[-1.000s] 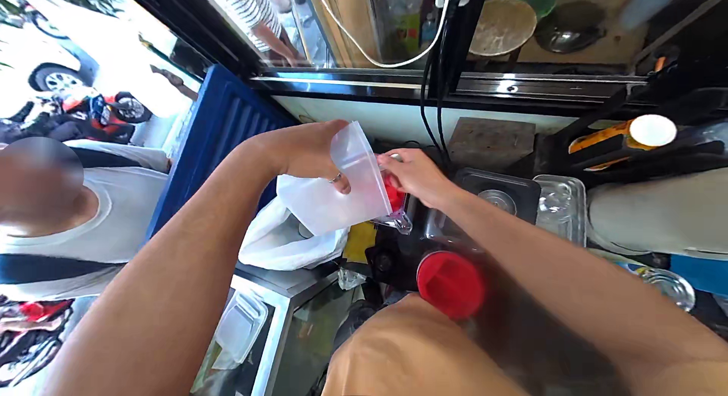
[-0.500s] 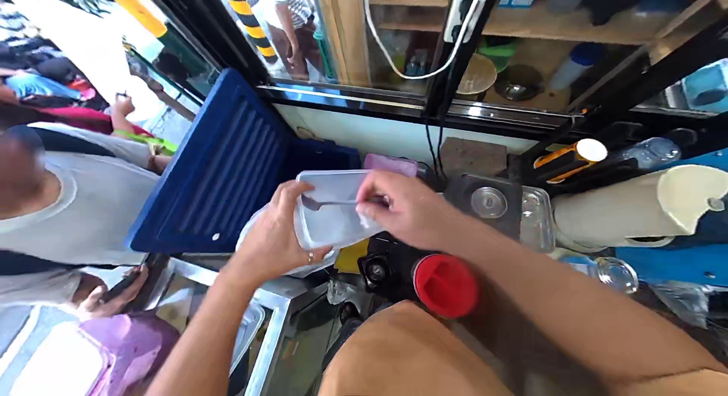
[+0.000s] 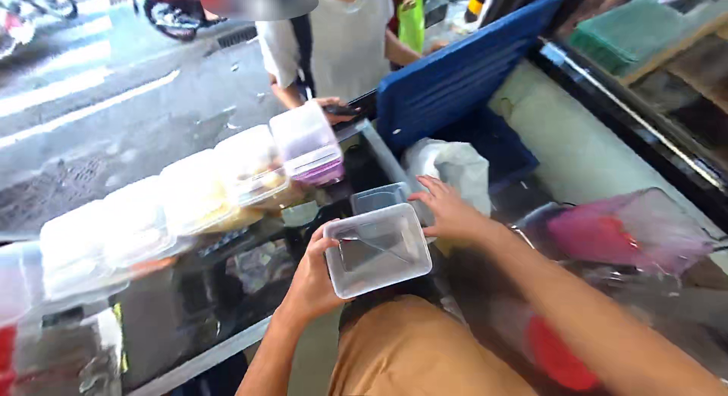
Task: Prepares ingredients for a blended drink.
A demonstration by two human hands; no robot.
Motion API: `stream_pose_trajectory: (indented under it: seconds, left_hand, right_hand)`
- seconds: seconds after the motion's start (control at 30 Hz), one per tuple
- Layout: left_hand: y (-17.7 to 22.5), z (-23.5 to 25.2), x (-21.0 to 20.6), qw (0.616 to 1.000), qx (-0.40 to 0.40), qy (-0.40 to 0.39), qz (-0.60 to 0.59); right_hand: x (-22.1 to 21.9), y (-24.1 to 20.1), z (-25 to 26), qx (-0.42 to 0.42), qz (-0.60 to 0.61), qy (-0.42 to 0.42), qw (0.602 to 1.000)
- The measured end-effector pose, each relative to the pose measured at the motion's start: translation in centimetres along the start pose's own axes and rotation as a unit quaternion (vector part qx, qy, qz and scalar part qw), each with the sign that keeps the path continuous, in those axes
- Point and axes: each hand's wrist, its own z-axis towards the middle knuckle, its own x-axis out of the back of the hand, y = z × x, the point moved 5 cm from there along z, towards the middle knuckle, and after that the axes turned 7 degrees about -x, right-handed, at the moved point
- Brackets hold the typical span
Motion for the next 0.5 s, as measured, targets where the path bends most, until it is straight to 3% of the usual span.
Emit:
stream_pose_trajectory:
  seconds: [0.13, 0.33, 0.5]
  left_hand:
    - [-2.3, -4.7, 5.6, 0.999, 0.031, 0.018, -0.008]
    - [-4.3, -7.1, 7.6, 0.997, 0.050, 0.017, -0.060]
    - [-3.5, -8.5, 8.1, 0.991, 0.112, 0.049, -0.061]
  right_hand:
    - [-3.4, -3.7, 4.1, 0.027, -0.115, -0.055, 0.991]
    - [-3.0, -3.8, 3.8, -0.011, -0.159, -0.033, 0.987]
    - [0.5, -3.5, 1.6, -0.053, -0.056, 0.046, 0.996]
